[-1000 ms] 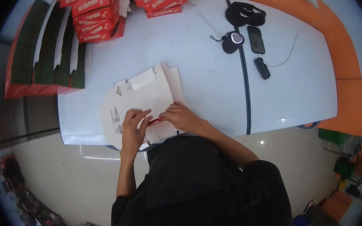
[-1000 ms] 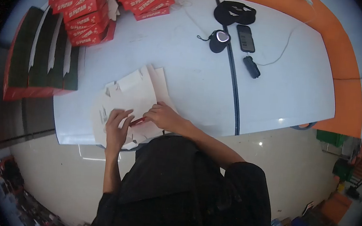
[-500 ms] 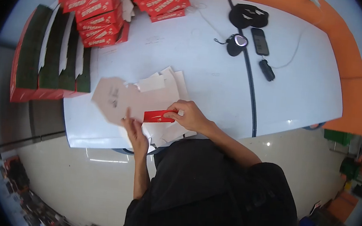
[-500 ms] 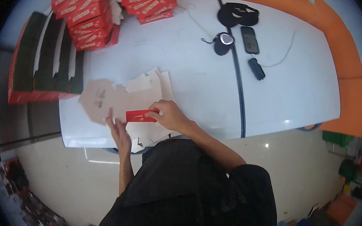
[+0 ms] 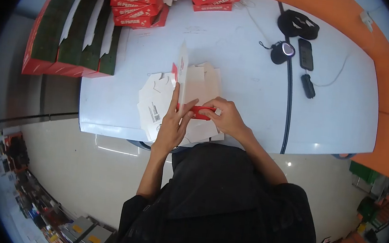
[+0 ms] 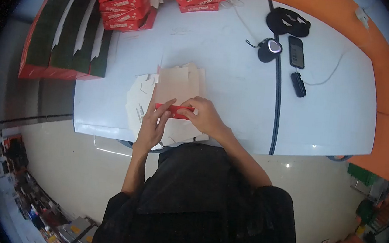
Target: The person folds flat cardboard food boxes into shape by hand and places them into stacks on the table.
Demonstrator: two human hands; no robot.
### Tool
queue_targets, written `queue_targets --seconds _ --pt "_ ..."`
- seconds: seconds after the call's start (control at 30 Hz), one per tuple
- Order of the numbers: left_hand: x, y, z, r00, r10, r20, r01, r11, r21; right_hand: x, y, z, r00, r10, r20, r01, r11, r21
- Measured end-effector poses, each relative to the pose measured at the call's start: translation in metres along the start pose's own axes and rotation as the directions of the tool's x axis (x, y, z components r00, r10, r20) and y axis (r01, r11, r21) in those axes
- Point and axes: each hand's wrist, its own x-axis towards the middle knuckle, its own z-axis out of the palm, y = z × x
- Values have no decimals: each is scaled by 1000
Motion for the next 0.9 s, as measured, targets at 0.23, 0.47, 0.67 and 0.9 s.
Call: queue_targets --seconds 0.23,0.47,0.67,0.9 --pt "-13 9 -22 774 625 -99 -632 771 -81 -13 -27 10 971 -239 -11 239 971 -27" --pt "-13 -12 6 991 130 -28 -133 971 -196 -29 -53 -24 977 -27 -212 189 573 798" --pt "-14 -35 24 961 -256 102 272 829 -488 -2 -93 -2 930 -182 320 257 943 -210" --pt "-24 -13 -34 793 -423 439 542 819 -190 -13 23 15 952 28 304 93 921 -377"
